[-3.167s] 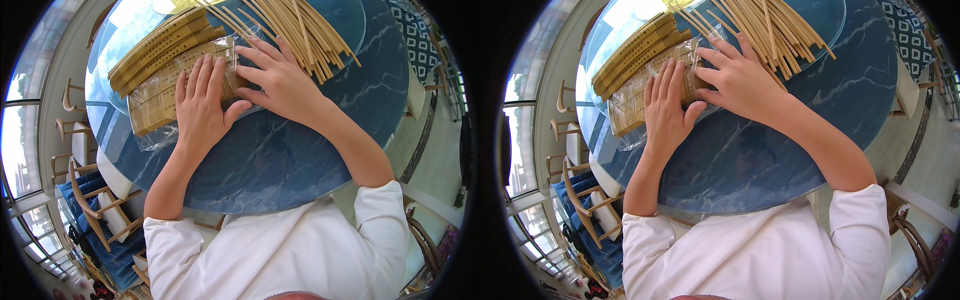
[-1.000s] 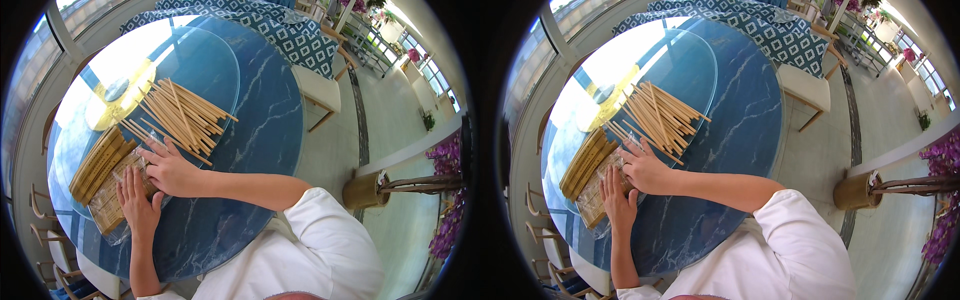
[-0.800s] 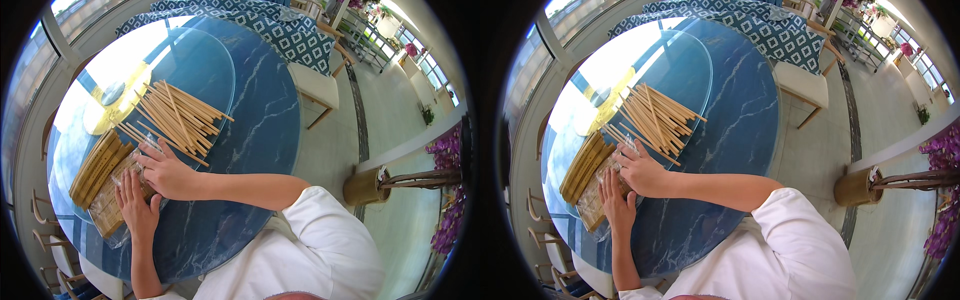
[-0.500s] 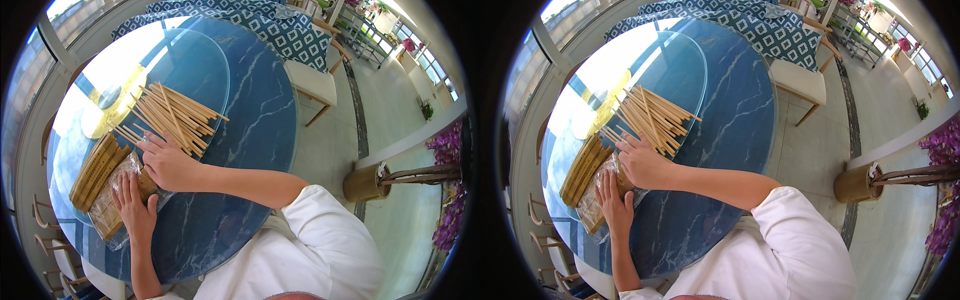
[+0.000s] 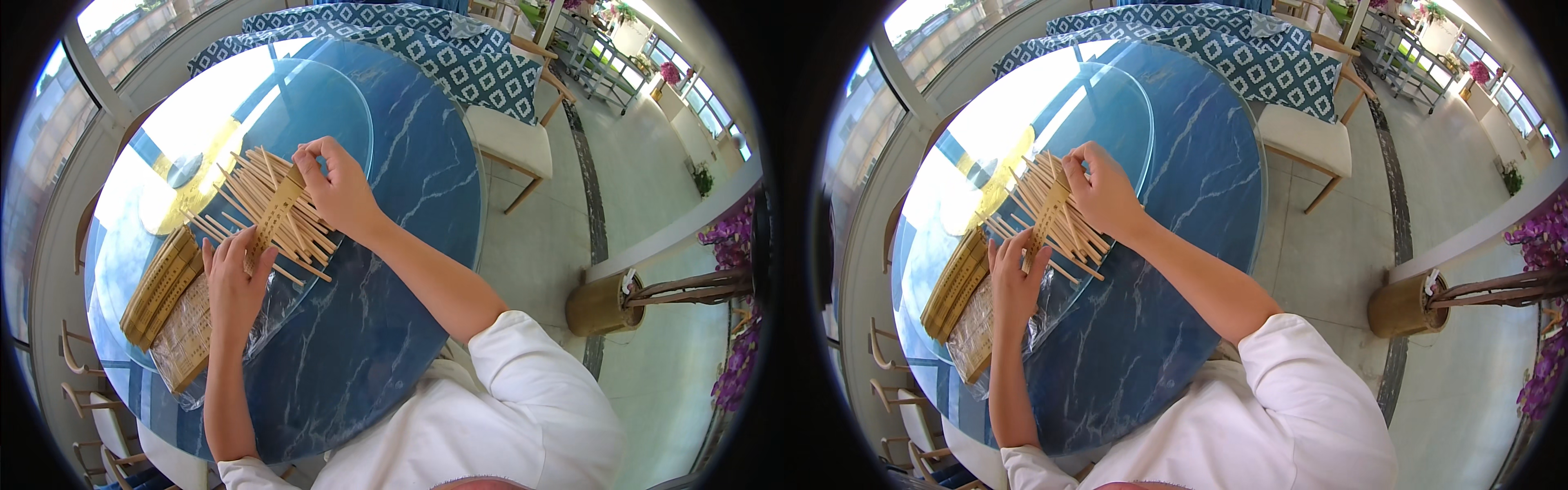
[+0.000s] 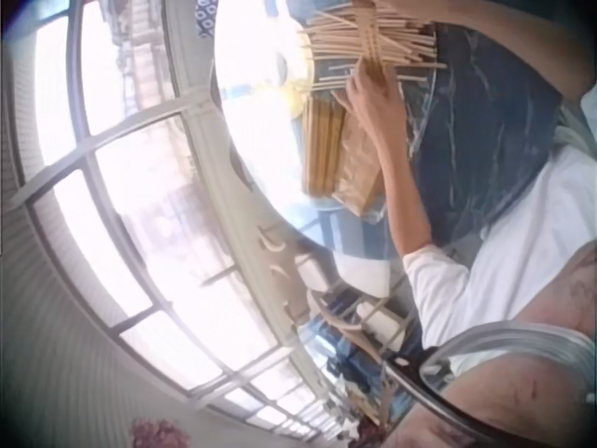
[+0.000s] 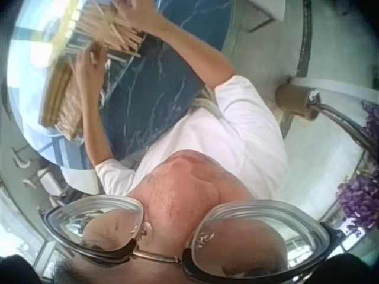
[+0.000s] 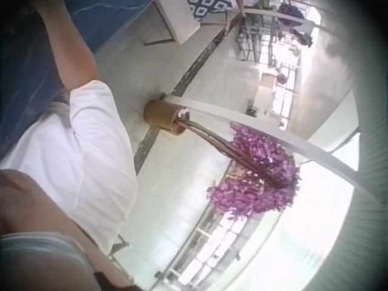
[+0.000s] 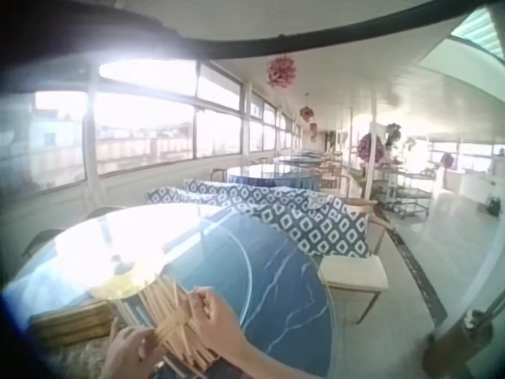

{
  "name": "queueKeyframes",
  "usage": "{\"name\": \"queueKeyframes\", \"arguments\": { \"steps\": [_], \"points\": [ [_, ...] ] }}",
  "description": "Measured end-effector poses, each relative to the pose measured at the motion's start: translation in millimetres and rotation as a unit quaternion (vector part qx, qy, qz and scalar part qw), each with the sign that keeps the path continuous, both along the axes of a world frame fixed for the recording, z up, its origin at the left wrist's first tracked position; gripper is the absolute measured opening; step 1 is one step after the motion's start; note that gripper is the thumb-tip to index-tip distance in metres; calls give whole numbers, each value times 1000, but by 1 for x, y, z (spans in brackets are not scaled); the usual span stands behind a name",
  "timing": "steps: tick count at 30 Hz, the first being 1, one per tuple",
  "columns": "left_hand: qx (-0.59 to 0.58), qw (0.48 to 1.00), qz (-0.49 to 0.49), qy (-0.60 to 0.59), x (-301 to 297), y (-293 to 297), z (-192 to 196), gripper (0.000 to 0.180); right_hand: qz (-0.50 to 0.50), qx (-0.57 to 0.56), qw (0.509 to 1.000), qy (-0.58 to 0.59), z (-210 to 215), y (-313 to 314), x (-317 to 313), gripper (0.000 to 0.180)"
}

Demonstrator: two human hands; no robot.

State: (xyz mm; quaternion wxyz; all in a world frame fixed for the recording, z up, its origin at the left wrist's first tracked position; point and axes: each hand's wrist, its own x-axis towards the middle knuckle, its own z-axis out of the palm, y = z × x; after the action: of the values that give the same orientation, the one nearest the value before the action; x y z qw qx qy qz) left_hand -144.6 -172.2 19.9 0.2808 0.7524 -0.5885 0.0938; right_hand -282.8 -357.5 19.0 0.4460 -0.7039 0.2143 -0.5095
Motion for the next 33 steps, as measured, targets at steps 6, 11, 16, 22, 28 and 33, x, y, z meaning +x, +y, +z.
{"name": "queueKeyframes", "arguments": {
  "steps": [6,11,16,22,28,33],
  "points": [
    [-46,996,25,-74,-1,16,40,35,-44,70,995,-58,9,-26,-22,32],
    [61,992,80,-71,15,63,48,35,-3,28,1000,11,3,-12,-12,28],
    [210,974,79,-41,34,81,35,48,46,-101,992,60,-25,8,8,23],
    [61,996,2,-65,13,34,-7,56,89,-106,985,106,-25,25,7,18],
    [34,998,-35,-50,3,9,-13,42,154,59,979,120,-20,37,6,20],
    [29,997,-23,-69,8,15,-7,38,150,63,980,117,-17,36,4,19]
  ]
}}
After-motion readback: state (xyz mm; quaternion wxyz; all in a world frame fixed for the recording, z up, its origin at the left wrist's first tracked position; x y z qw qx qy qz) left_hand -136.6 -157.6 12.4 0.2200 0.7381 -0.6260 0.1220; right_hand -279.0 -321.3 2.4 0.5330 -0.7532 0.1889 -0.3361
